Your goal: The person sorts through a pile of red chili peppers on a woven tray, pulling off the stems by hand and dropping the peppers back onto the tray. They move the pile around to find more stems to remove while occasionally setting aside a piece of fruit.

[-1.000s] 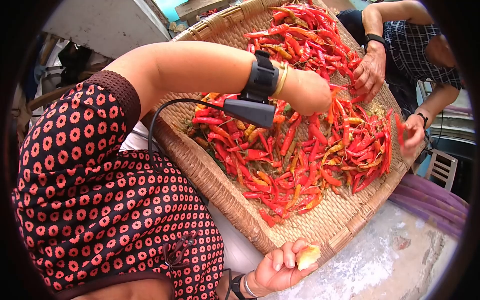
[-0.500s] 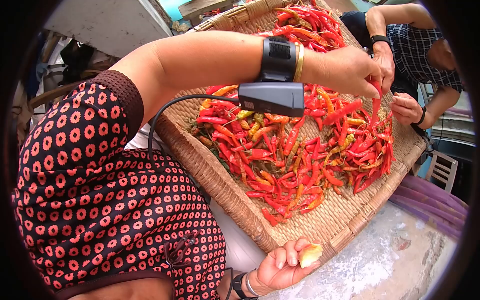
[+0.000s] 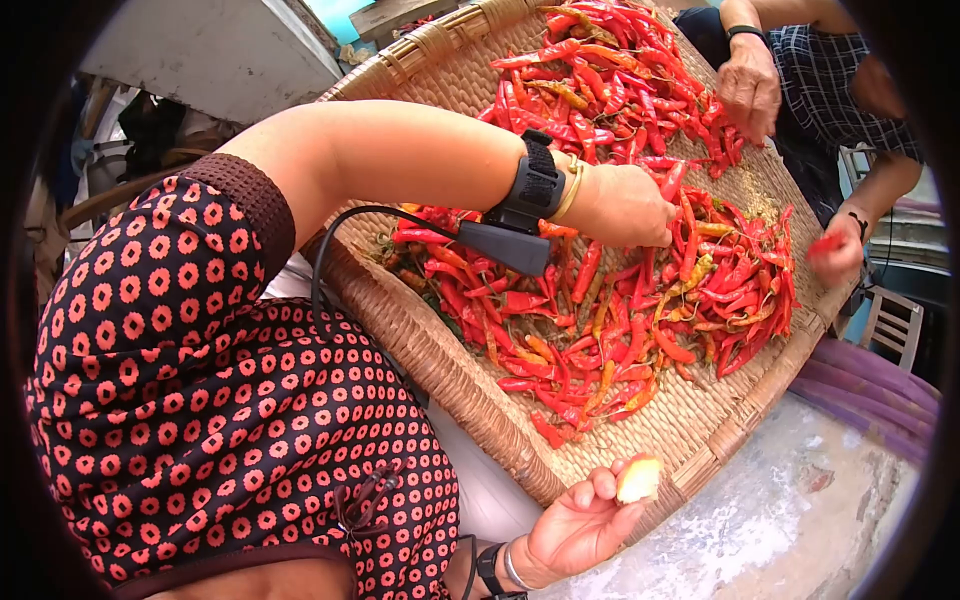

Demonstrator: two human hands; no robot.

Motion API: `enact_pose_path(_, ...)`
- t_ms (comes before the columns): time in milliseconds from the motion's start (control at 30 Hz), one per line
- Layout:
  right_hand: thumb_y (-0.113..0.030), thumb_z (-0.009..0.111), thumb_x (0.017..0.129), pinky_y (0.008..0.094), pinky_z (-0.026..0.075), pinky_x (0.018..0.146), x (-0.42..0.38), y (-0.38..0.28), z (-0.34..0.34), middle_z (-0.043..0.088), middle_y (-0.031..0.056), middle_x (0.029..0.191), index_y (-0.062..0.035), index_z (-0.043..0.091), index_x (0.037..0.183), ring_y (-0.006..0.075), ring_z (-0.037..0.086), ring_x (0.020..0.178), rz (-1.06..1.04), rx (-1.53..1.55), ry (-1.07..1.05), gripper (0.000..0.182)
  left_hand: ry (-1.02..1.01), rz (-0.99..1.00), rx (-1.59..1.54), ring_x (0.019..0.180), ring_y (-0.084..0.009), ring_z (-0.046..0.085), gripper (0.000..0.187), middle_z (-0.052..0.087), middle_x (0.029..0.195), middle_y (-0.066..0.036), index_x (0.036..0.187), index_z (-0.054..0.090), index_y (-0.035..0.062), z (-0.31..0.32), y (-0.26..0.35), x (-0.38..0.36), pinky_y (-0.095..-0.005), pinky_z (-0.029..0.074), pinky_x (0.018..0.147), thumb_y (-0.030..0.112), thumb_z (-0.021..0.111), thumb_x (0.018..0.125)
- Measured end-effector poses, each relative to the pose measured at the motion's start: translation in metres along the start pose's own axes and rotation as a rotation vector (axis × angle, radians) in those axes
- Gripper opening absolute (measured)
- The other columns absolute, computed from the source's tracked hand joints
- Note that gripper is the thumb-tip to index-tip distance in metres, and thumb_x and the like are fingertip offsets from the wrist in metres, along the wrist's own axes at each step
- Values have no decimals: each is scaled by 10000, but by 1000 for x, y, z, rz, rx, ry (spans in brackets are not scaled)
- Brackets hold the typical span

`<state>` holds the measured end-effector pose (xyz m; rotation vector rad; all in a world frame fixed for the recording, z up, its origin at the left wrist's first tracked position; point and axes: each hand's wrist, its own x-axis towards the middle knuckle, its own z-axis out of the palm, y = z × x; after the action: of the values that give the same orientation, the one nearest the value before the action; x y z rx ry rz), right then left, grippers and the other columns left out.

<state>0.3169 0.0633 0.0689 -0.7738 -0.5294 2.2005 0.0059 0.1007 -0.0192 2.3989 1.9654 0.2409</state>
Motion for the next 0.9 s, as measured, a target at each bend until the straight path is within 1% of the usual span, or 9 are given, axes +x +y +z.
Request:
enact_pose_path(133,-238,496,910,244,464,574,-1,1,1,491,130,1047,22,312,1285,164,509,808,-58,-121,36,492,-130,-7,-53,759,-289,622,165,631,769,-102,831,641,98,-9,18,-5,-402,499,607,193,598,703)
enact_pose_path(233,-228,495,910,234,465,583,-1,-1,-2,499,127,1024,26,313,1284,160,511,802,-83,-150,45,487,-172,64,-117,757,-299,618,249,632,771,-111,814,644,85,-14,20,-19,-401,494,630,303,650,693)
enact_pose_path(333,-207,476,920,230,442,597,0,-7,-11,455,145,1095,5,298,1308,147,484,819,30,-15,-157,477,-279,59,-176,755,-303,616,314,631,773,-114,805,645,75,-26,23,-34,-399,490,652,363,678,686)
enact_pose_path(400,-322,531,886,215,433,441,0,-8,-12,505,102,942,23,378,1225,115,511,666,2,-54,-79,508,-335,85,-151,749,-304,616,326,630,760,-112,798,646,72,-24,20,-38,-397,491,649,366,691,664)
enact_pose_path(600,-426,508,874,221,397,365,-2,-4,-2,511,83,806,17,430,1165,105,481,543,-57,-42,88,535,-247,-10,-141,694,-310,611,196,616,708,-115,774,641,85,-20,24,-33,-406,489,606,261,625,689)
enact_pose_path(667,-435,505,873,223,398,363,-4,-11,-9,528,93,816,11,441,1157,105,479,532,-59,-125,33,532,-205,-54,-207,674,-321,606,154,604,690,-124,769,633,94,-27,21,-27,-412,485,583,230,592,708)
enact_pose_path(767,-439,497,876,226,399,355,-10,-12,-5,562,118,852,0,468,1124,106,474,507,-93,-224,-30,505,141,-213,-396,691,-326,600,215,602,698,-126,794,610,87,-25,9,-19,-425,482,599,295,591,740)
enact_pose_path(867,-345,495,895,217,384,382,-24,-14,11,518,122,862,48,405,1200,117,464,549,-139,-228,-121,505,144,-164,-264,736,-316,601,259,612,784,-123,851,598,85,-13,-7,-24,-428,480,611,319,608,742)
enact_pose_path(900,-352,485,898,220,386,373,-27,-17,20,516,134,860,55,397,1197,117,462,542,-168,-268,-251,512,-70,-218,-225,784,-300,598,270,603,864,-108,887,593,91,-22,-5,-29,-425,479,626,312,624,736)
